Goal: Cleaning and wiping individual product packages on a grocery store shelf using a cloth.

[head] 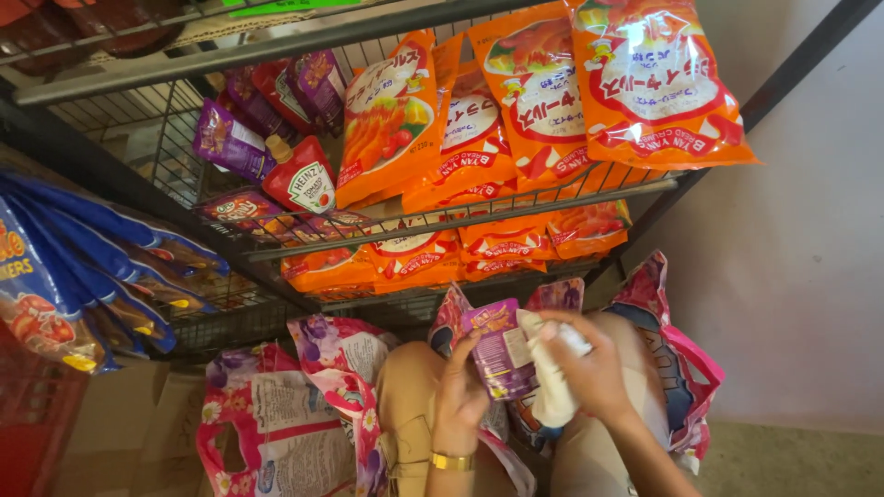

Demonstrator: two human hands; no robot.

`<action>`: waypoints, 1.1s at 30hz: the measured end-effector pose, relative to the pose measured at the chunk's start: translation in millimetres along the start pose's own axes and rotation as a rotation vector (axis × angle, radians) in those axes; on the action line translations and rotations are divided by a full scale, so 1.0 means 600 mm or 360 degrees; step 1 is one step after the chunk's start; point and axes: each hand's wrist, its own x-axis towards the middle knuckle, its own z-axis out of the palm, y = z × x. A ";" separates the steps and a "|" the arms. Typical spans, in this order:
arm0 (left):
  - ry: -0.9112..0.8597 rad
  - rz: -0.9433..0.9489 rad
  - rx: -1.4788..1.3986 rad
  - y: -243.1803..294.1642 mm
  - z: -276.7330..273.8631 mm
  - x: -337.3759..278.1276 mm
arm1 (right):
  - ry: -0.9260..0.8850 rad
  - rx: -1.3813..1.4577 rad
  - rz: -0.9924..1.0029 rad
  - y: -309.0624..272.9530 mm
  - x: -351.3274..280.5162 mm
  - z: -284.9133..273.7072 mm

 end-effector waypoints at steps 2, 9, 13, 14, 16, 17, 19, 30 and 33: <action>-0.0029 0.0052 0.0009 -0.018 0.000 0.001 | -0.0072 -0.0299 -0.0099 0.006 -0.005 0.012; -0.0138 -0.0027 -0.0005 -0.038 0.067 -0.036 | 0.0151 -0.0089 -0.0123 0.015 0.005 0.039; -0.0144 -0.0021 -0.0058 -0.084 -0.001 0.003 | 0.0125 -0.0103 -0.0135 0.009 0.006 0.044; -0.0135 -0.0043 -0.0060 -0.084 -0.004 0.005 | 0.0142 -0.0107 -0.0120 -0.005 -0.004 0.047; -0.0144 -0.0031 -0.0364 -0.079 -0.007 0.012 | -0.0011 -0.0622 -0.0775 -0.035 -0.018 0.055; -0.0139 -0.0038 -0.0369 -0.061 0.019 0.001 | -0.0008 -0.0628 -0.0767 -0.047 -0.019 0.051; -0.0239 -0.0149 -0.0331 -0.022 0.069 -0.022 | -0.0566 -0.1347 -0.1620 -0.070 -0.023 0.044; -0.0051 -0.0358 -0.0052 -0.017 0.053 -0.024 | -0.0753 -0.1506 -0.1772 -0.089 -0.004 0.046; -0.0126 -0.0339 -0.0033 -0.037 0.010 -0.006 | -0.0756 -0.1509 -0.1839 -0.076 0.019 0.038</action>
